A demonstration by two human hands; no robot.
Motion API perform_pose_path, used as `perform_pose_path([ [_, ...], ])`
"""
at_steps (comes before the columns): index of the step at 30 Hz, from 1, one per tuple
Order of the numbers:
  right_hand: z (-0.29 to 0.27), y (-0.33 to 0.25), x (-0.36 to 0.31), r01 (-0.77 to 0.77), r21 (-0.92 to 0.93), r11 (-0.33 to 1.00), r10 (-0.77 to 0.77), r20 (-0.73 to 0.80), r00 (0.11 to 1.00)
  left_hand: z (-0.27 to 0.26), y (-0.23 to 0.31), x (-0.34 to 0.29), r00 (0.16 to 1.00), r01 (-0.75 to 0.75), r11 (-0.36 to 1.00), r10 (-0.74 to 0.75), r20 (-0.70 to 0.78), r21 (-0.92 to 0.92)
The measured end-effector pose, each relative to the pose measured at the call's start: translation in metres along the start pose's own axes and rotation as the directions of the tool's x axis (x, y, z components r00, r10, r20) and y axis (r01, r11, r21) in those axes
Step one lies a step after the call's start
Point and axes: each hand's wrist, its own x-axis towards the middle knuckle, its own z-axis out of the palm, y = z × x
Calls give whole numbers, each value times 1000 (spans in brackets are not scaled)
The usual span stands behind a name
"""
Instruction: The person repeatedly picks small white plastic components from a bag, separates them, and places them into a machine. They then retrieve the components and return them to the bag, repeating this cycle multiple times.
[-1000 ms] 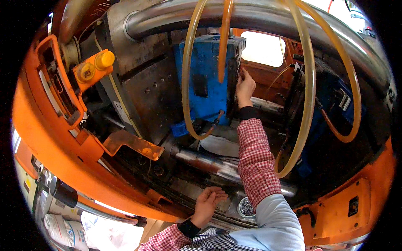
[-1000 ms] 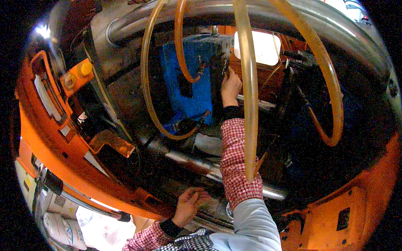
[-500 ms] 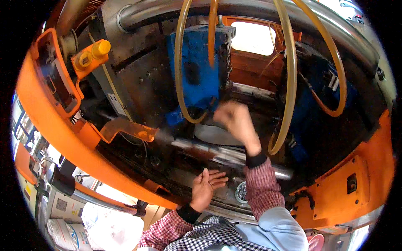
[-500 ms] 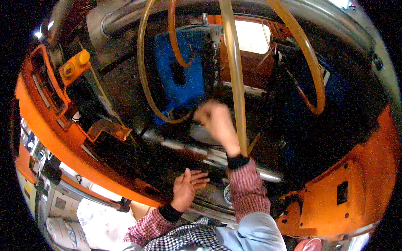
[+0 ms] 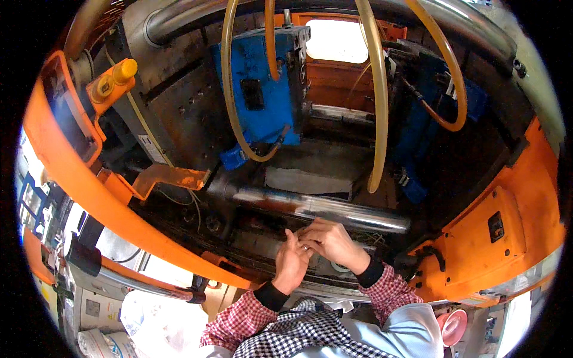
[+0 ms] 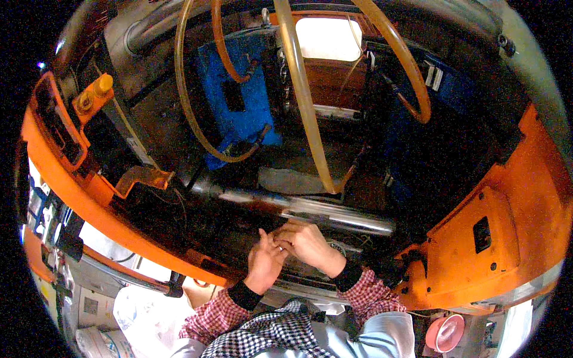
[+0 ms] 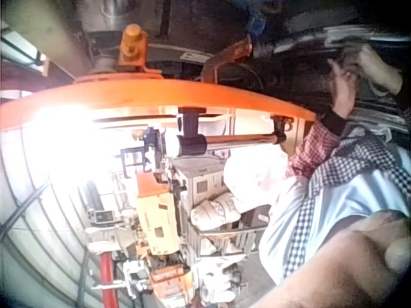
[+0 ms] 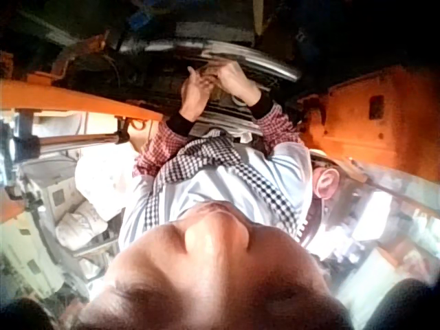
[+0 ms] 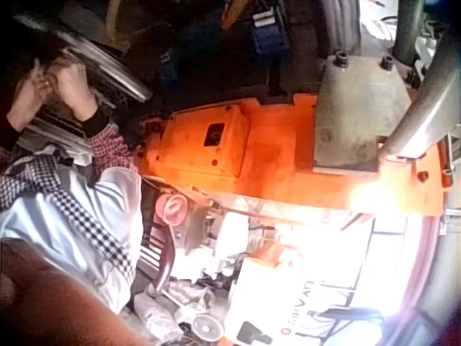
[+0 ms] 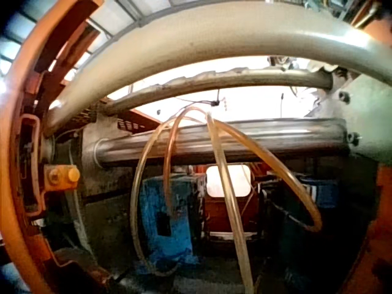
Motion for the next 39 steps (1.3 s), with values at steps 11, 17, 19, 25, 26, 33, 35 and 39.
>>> perform_pose_path([
  [11,9,4,16,-150,309,939,192,-112,975,4,10,-2,987,-124,985,111,117,117],
  [17,-10,58,111,-69,443,894,369,-640,674,13,16,-6,986,-161,963,146,84,215],
  [19,-30,82,163,-83,371,925,350,-748,564,17,16,-13,987,-158,957,143,78,243],
  [25,-69,159,289,-82,262,962,273,-942,198,6,4,-21,997,-83,944,77,31,320],
  [26,-69,170,300,-158,236,959,265,-943,200,4,5,-24,998,-55,938,55,9,342],
  [33,-72,190,334,-239,210,948,270,-929,253,-10,-2,-22,993,-108,920,119,-6,376],
  [35,-75,191,335,-249,219,944,285,-920,271,-10,-1,-21,994,-99,929,109,-7,358],
  [39,-75,192,335,-282,189,941,269,-921,281,-4,6,-24,998,-54,934,62,-13,353],
])
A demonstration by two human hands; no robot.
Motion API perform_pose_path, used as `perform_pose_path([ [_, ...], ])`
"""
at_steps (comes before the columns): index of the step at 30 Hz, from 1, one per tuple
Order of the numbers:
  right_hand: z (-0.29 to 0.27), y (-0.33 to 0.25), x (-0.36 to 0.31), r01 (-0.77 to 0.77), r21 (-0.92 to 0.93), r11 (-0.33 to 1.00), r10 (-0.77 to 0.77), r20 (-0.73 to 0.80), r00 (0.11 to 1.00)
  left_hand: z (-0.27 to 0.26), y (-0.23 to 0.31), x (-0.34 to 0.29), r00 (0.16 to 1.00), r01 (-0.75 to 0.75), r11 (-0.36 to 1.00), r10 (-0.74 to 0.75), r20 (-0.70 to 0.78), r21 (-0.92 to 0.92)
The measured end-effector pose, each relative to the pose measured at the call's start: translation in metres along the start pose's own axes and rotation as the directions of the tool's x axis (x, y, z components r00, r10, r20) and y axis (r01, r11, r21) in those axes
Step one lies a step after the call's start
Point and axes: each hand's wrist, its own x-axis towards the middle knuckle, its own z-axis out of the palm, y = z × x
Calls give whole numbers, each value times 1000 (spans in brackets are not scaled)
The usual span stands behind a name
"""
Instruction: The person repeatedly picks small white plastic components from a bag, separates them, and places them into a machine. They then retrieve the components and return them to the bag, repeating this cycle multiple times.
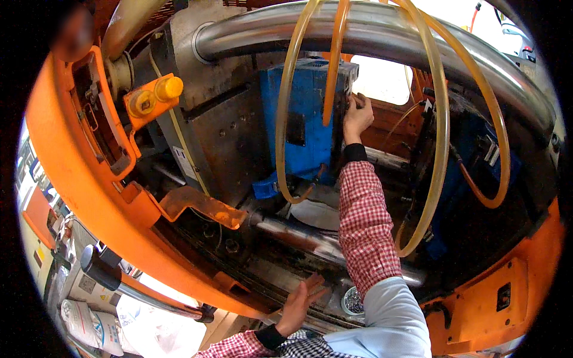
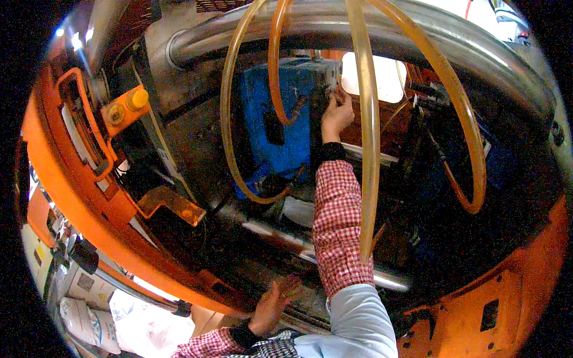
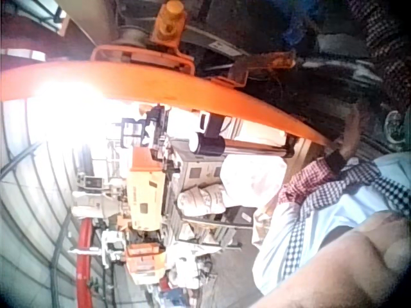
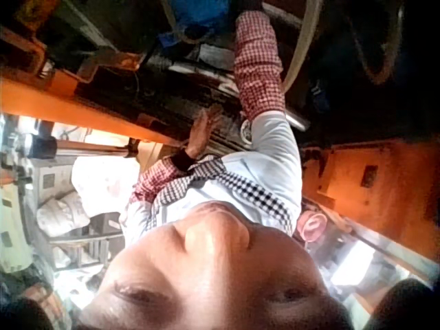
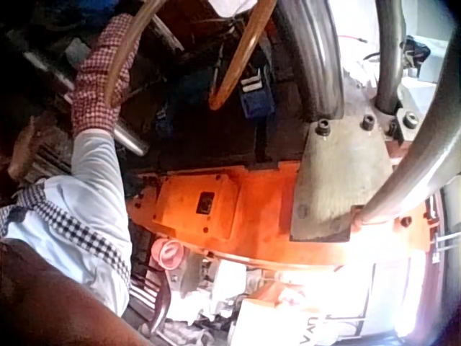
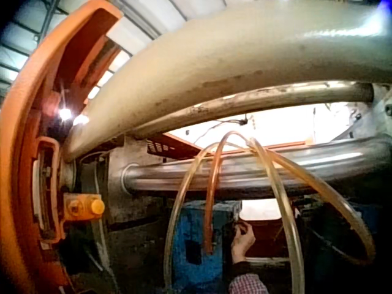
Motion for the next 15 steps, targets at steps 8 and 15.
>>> perform_pose_path([
  [8,-3,1,-20,172,-84,982,-153,193,969,12,44,-51,783,-571,204,426,453,796],
  [15,-61,-29,-14,-11,51,999,-9,379,926,-29,116,-114,-139,-217,21,989,-52,976],
])
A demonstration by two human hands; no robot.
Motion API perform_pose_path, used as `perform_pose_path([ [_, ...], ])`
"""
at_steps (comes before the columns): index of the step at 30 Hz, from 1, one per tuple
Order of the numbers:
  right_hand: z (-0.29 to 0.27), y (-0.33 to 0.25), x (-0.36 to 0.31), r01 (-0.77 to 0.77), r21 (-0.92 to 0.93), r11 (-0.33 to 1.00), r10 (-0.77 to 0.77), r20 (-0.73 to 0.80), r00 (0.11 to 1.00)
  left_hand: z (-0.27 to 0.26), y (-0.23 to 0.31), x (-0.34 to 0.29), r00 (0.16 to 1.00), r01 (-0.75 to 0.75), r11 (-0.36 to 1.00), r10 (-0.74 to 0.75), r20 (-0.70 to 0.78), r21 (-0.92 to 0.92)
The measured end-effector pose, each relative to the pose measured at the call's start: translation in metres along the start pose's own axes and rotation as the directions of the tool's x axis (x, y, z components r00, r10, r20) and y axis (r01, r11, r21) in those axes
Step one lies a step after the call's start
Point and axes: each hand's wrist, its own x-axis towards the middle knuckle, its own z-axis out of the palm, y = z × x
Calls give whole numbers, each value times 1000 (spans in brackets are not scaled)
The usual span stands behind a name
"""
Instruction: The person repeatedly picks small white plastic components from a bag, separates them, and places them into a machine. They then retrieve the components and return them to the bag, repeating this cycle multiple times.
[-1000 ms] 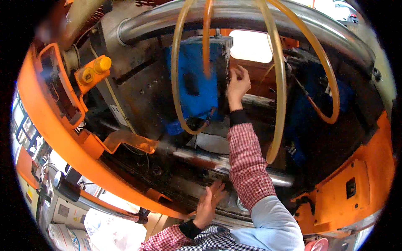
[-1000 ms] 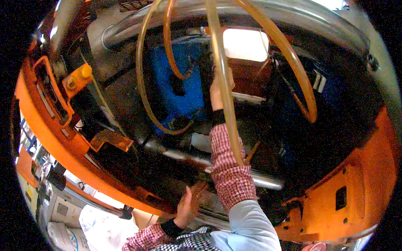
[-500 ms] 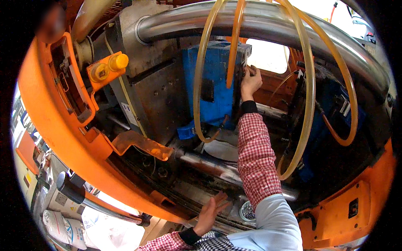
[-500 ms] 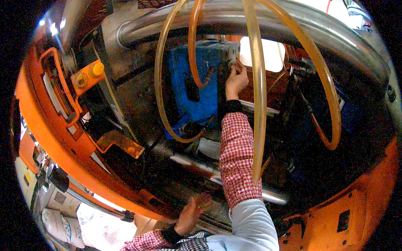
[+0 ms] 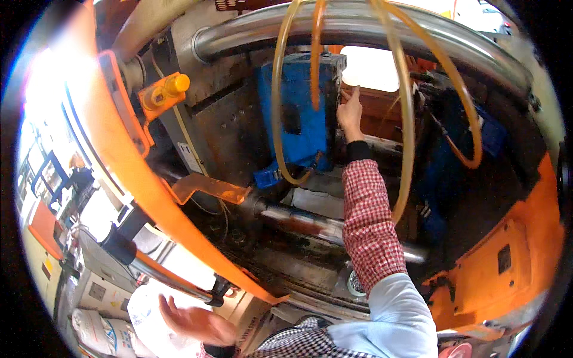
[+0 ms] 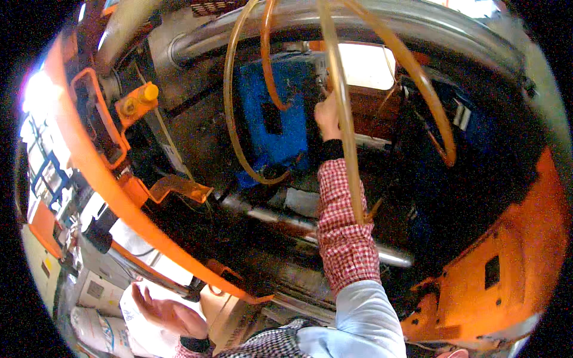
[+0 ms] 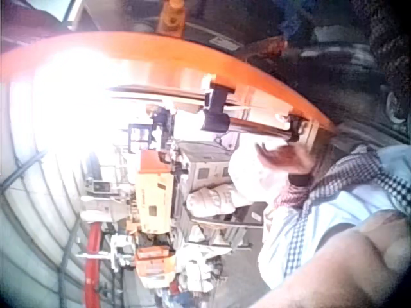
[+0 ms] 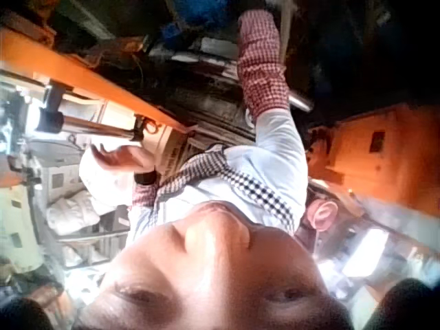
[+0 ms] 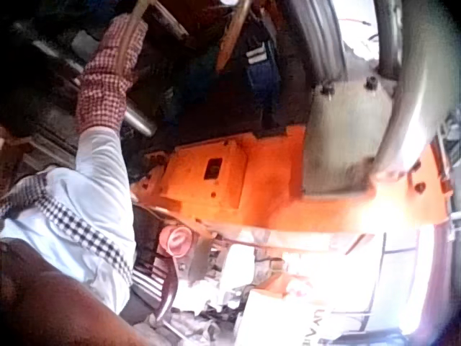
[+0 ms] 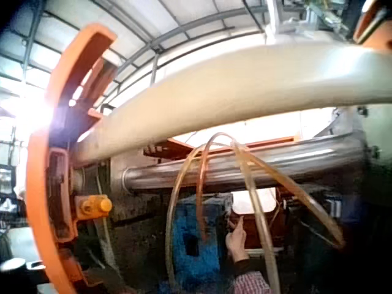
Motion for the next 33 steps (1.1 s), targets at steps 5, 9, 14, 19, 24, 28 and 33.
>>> perform_pose_path([
  [5,-37,-42,-129,309,60,949,-311,29,950,-12,-57,32,715,495,801,-156,682,-336],
  [9,-121,-92,-315,535,114,837,-547,131,827,-16,-56,34,603,699,591,-184,776,-403],
  [14,-200,-91,-490,215,24,976,-195,528,827,-20,-31,24,491,735,511,52,870,-445],
  [19,-234,-67,-571,151,-352,924,156,706,691,-22,18,-1,126,880,403,313,941,-252],
  [24,-210,-59,-594,219,-360,907,107,698,708,2,61,-44,-183,723,602,639,747,-338],
  [28,-228,-45,-606,183,-397,899,173,707,686,5,134,-87,-74,799,459,718,692,-390],
  [33,-248,-42,-598,143,-439,887,280,757,591,3,192,-141,84,826,298,774,627,-479],
])
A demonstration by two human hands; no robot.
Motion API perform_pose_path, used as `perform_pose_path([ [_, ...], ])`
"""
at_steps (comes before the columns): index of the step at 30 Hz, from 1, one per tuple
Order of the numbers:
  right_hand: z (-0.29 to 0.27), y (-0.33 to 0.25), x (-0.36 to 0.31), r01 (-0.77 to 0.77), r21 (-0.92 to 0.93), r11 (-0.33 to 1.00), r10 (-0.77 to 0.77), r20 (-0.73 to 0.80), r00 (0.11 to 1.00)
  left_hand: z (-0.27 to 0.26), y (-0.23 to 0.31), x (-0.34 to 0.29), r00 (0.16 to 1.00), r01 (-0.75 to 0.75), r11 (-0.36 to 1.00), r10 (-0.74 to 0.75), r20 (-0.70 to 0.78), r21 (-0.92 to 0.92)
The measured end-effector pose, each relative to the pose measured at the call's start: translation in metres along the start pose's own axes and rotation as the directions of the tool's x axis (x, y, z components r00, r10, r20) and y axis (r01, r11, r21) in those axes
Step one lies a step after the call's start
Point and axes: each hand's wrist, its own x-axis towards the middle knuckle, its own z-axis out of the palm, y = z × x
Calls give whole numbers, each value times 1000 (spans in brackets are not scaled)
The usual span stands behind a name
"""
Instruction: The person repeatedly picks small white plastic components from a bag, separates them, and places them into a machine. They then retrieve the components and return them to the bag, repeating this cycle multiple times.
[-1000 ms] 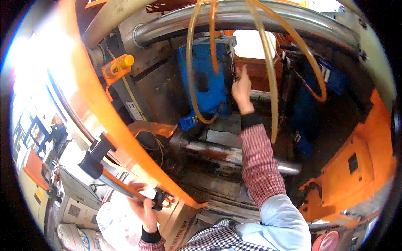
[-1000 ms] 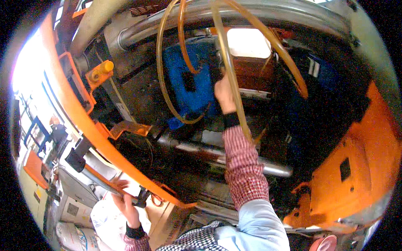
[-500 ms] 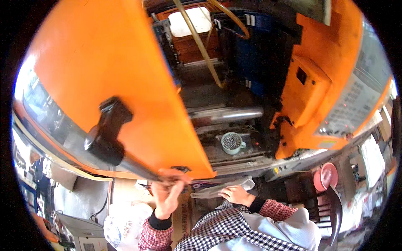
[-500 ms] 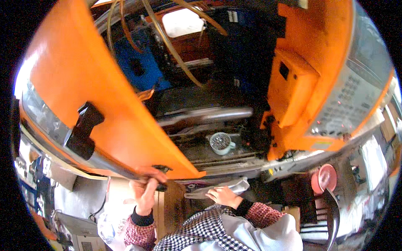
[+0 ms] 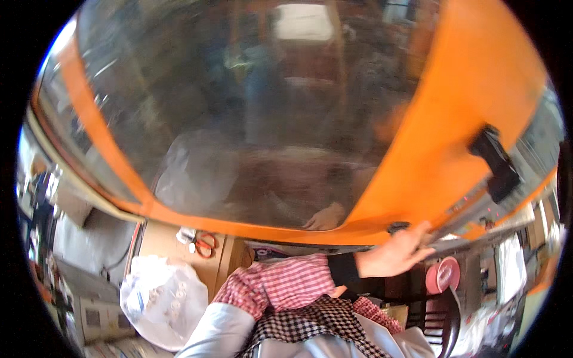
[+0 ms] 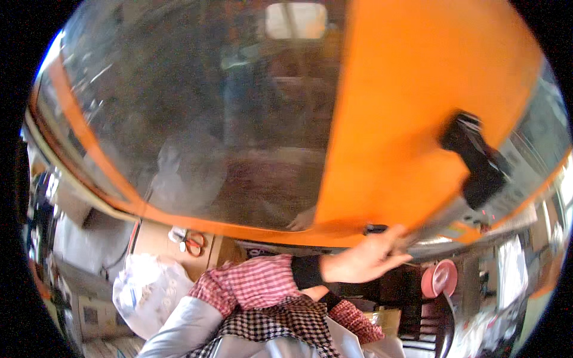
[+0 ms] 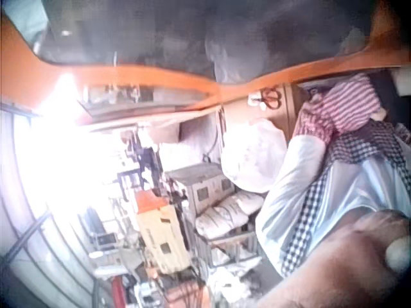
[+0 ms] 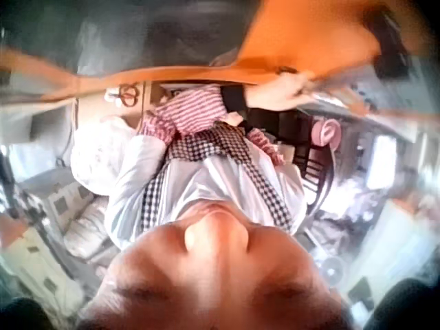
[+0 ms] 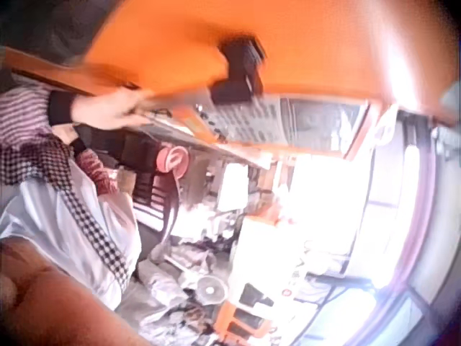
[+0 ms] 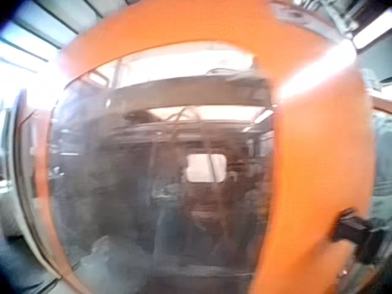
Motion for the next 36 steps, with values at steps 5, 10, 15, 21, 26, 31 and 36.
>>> perform_pose_path([
  [5,-9,15,-6,1,30,1000,-6,175,984,38,-18,27,989,-137,987,132,-62,-85],
  [10,-25,30,-9,-25,53,998,6,320,947,41,-6,35,991,-98,983,110,70,-156],
  [15,-9,3,51,140,152,978,-191,398,897,71,-63,55,947,-276,892,317,-59,359],
  [21,18,-115,128,279,342,897,-398,354,846,-69,29,-109,991,-65,927,103,-83,368],
  [26,121,-210,182,549,445,707,-685,237,689,-93,39,-326,240,759,648,-189,-952,63],
  [31,221,-299,223,595,288,751,-659,266,703,-8,82,-451,-438,668,594,-173,-882,-448],
  [36,273,-310,232,556,210,804,-588,418,693,23,94,-479,-574,514,648,-227,-787,-562],
])
